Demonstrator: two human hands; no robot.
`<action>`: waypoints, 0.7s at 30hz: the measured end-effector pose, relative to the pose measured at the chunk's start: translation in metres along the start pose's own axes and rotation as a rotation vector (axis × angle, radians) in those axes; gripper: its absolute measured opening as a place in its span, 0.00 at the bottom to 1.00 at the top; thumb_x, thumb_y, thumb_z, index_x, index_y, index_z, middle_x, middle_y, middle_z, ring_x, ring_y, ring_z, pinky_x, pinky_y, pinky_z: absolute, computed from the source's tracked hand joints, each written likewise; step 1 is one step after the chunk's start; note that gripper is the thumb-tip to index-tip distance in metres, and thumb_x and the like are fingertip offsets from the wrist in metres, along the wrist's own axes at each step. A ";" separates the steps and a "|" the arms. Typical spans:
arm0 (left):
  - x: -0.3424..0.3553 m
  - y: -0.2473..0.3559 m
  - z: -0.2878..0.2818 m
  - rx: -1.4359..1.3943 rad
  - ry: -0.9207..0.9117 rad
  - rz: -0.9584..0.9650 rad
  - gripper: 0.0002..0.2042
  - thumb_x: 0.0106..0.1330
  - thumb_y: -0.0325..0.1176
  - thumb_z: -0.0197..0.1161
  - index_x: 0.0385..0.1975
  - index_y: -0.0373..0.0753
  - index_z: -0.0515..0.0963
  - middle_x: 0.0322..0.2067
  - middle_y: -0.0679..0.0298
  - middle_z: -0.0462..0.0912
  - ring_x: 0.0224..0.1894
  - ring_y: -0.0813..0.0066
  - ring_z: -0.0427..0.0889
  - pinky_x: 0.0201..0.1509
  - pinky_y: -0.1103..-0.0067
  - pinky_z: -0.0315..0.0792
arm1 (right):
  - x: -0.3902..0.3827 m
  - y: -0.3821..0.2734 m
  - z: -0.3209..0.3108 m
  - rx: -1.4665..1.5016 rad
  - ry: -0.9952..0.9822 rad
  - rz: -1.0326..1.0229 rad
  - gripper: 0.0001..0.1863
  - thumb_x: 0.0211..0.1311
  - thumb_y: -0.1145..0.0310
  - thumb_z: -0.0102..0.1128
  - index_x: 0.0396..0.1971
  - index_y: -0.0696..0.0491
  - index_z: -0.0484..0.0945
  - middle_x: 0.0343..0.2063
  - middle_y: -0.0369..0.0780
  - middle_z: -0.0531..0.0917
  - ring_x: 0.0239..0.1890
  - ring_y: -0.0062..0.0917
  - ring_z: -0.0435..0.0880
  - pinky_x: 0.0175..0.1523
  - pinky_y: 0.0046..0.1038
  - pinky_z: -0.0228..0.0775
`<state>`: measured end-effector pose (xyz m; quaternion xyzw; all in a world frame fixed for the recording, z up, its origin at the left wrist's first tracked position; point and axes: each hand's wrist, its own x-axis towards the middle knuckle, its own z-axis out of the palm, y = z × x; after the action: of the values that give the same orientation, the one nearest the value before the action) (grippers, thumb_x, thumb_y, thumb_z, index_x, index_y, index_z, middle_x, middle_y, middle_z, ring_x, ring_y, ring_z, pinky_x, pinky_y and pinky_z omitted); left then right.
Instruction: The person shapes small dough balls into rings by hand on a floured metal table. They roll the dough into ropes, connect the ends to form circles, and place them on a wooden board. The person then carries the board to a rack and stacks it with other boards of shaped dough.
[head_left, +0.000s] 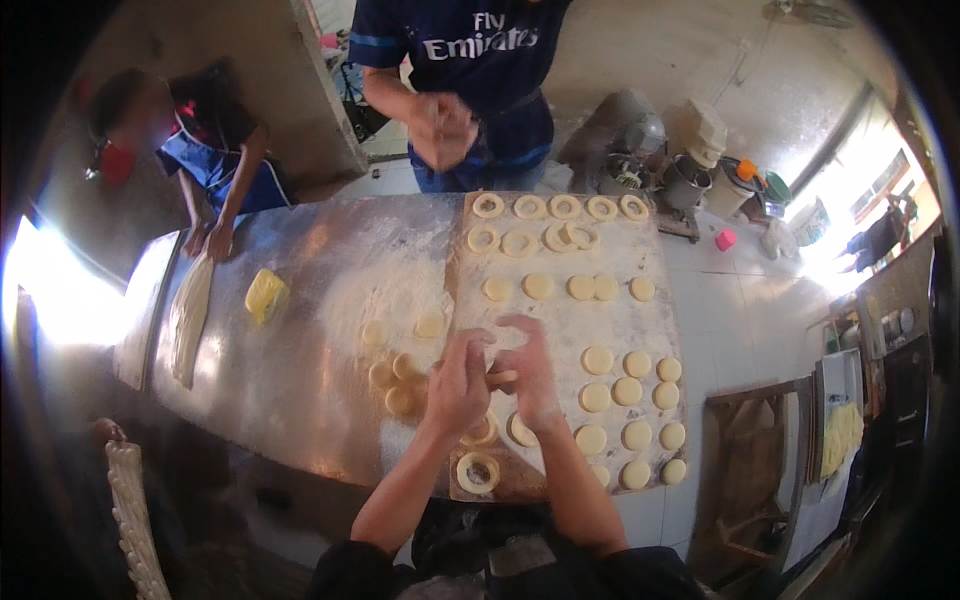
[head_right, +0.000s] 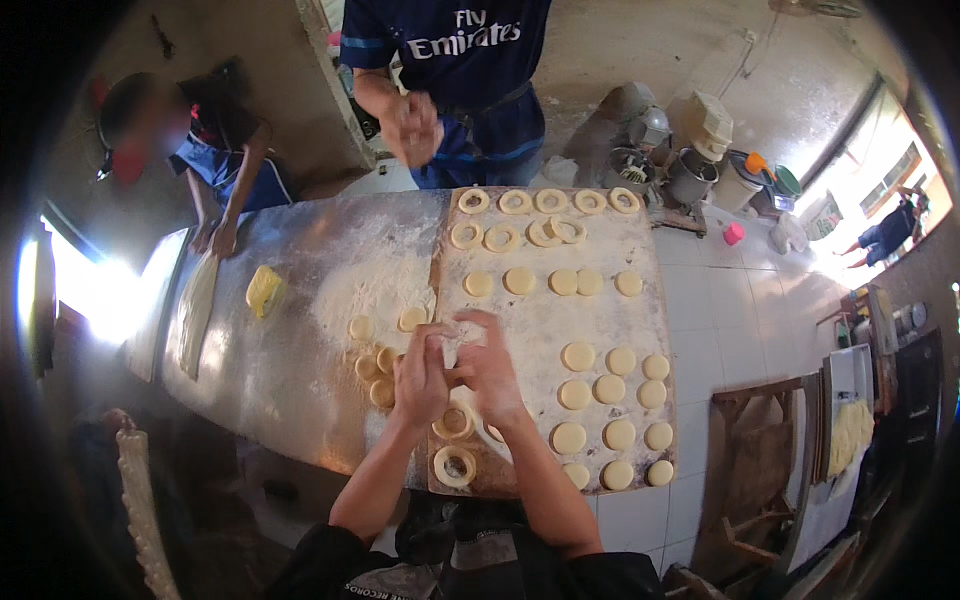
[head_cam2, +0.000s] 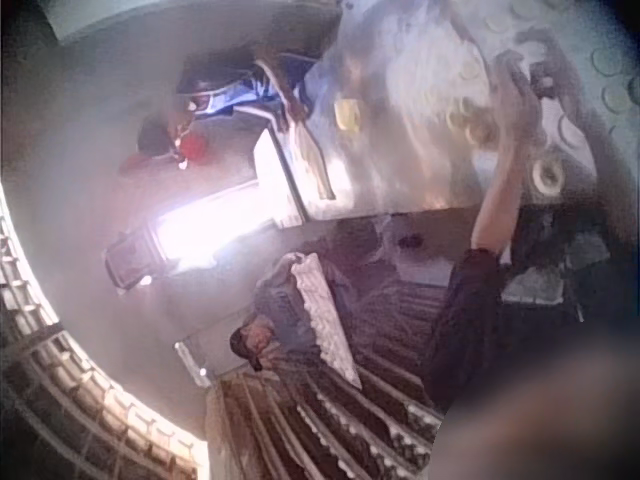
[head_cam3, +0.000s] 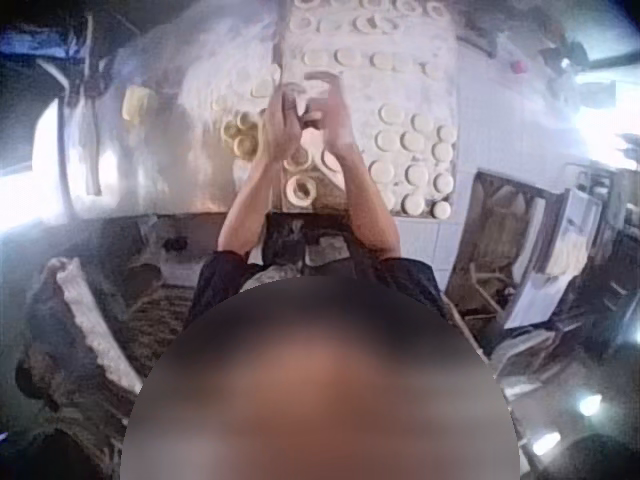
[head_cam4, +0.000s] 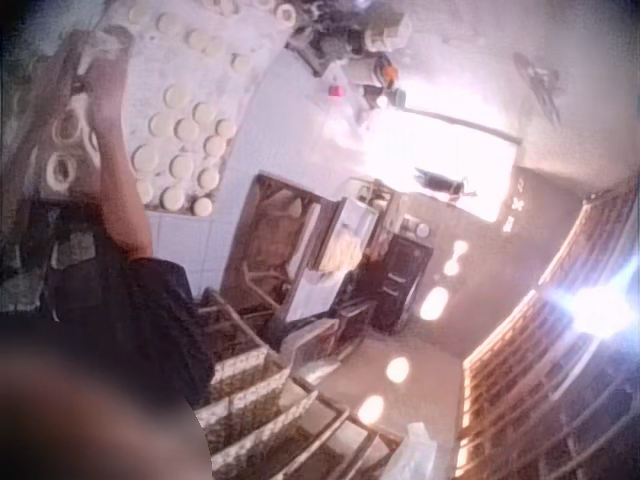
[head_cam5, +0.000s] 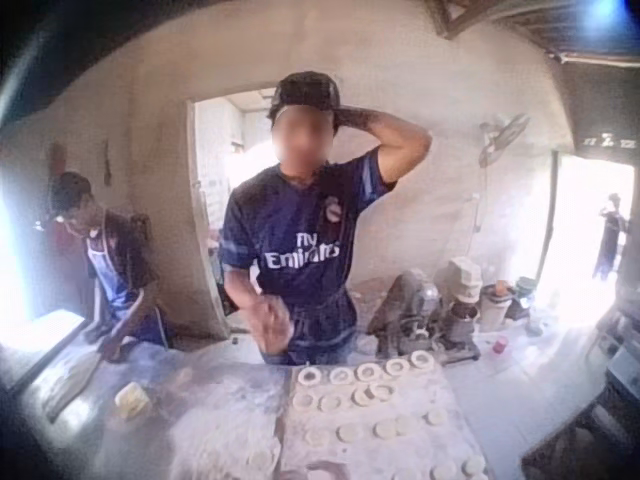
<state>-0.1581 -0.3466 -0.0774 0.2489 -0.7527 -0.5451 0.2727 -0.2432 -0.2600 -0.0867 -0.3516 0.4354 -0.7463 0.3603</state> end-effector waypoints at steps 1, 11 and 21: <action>0.000 0.001 -0.001 0.093 -0.022 0.003 0.07 0.73 0.30 0.48 0.45 0.38 0.71 0.23 0.54 0.78 0.26 0.58 0.85 0.26 0.70 0.72 | 0.002 -0.006 0.008 -0.486 0.076 0.033 0.30 0.73 0.43 0.37 0.64 0.49 0.57 0.18 0.42 0.78 0.20 0.31 0.76 0.31 0.33 0.69; 0.006 -0.010 0.011 0.156 0.094 0.121 0.10 0.77 0.35 0.44 0.46 0.38 0.70 0.27 0.51 0.78 0.30 0.45 0.80 0.31 0.63 0.71 | -0.002 0.004 -0.017 -0.100 -0.004 0.034 0.30 0.72 0.44 0.42 0.65 0.46 0.57 0.22 0.37 0.76 0.21 0.23 0.74 0.34 0.28 0.71; 0.040 -0.070 0.016 0.421 0.043 -0.023 0.20 0.75 0.43 0.44 0.59 0.35 0.61 0.39 0.38 0.78 0.44 0.41 0.80 0.46 0.57 0.73 | 0.035 0.046 -0.045 -0.471 0.197 0.427 0.34 0.71 0.40 0.42 0.65 0.50 0.56 0.44 0.55 0.80 0.40 0.49 0.83 0.48 0.44 0.73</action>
<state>-0.1922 -0.3821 -0.1432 0.3205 -0.8410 -0.3736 0.2243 -0.2873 -0.2885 -0.1372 -0.2523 0.6925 -0.5632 0.3735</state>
